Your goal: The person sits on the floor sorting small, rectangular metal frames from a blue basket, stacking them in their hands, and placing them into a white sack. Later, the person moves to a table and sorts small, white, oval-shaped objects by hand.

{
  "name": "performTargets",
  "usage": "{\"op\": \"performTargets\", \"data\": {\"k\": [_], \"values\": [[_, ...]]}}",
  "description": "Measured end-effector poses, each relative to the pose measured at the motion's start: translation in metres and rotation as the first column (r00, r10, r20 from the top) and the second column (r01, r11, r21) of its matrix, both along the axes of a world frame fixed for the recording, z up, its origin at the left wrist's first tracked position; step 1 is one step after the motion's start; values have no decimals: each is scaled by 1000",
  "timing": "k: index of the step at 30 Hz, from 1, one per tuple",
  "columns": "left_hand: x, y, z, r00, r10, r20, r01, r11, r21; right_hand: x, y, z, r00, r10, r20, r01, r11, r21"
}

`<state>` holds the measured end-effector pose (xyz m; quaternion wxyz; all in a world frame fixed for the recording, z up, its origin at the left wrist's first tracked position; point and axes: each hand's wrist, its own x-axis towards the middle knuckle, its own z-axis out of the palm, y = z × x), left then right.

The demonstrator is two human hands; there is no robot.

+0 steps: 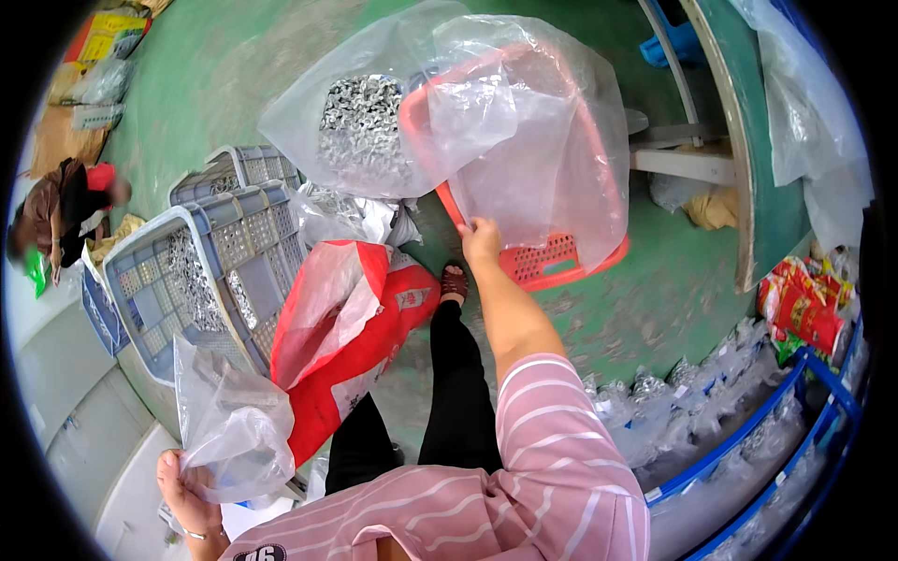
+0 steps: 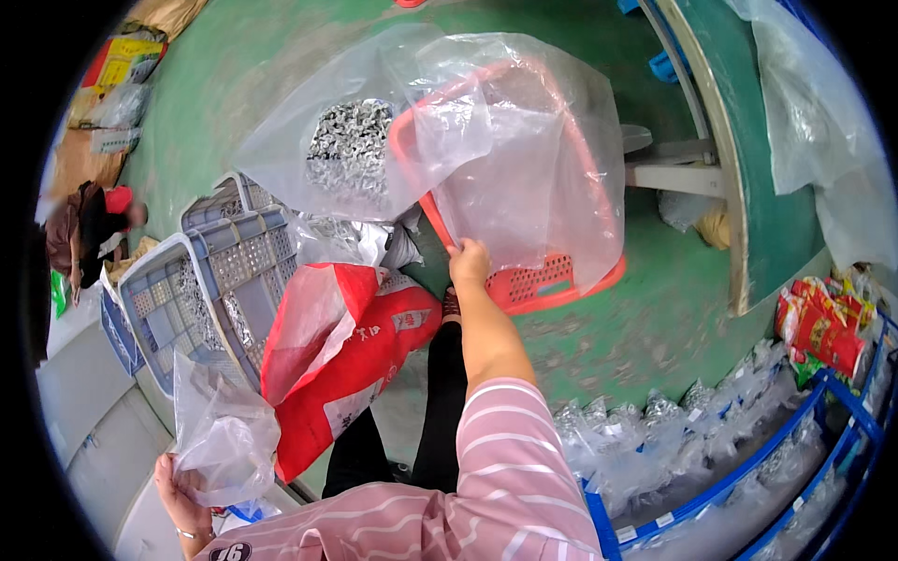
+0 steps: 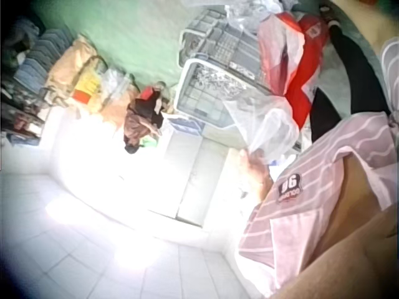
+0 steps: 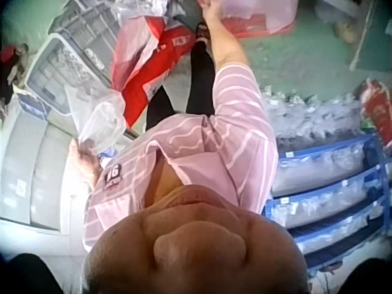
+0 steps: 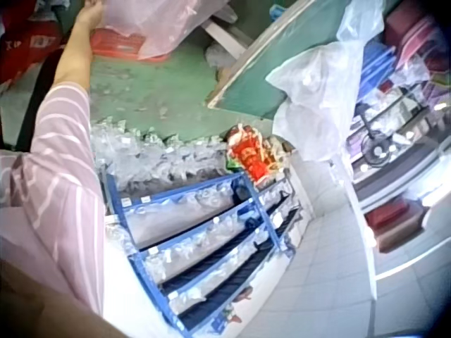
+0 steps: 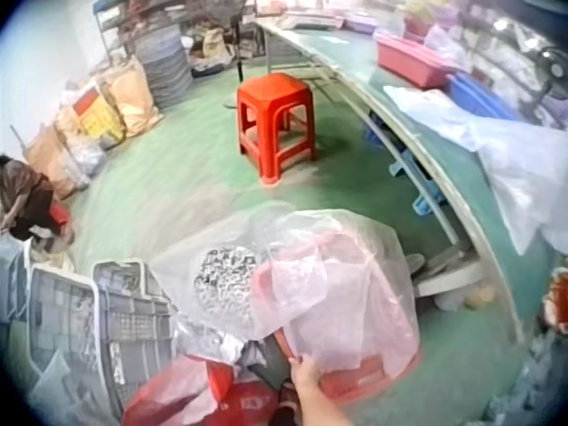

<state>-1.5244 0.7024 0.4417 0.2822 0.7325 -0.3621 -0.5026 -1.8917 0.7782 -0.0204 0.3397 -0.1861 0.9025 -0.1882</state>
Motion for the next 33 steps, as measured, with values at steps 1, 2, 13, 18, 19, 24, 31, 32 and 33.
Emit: {"op": "performTargets", "data": {"k": [1,2,13,18,19,24,31,32,33], "values": [[-3,3,5,1000,21,-14,-21,1000,5,-3,6,7,1000,17,-20,-18,1000,-21],[-2,5,7,999,39,-26,-39,999,10,-5,16,16,996,-14,-83,7,996,-86],[-10,44,48,984,103,-146,-88,991,104,-24,18,373,641,123,757,574,579,-580],[46,57,38,927,-52,-372,115,982,148,66,-43,486,530,475,703,594,383,-707],[61,68,44,914,-41,-403,95,989,115,107,-54,500,489,536,688,587,381,-714],[188,102,49,632,-163,-757,148,985,-89,316,-57,554,193,894,-404,-438,-290,-851],[331,155,87,817,136,-560,-151,988,20,501,-37,613,81,902,425,-441,415,-796],[349,167,83,780,221,-585,-285,958,-18,507,-43,613,90,730,678,-344,662,-666],[376,182,81,771,327,-546,-411,911,-34,518,-55,604,30,491,871,-266,843,-467]]}}
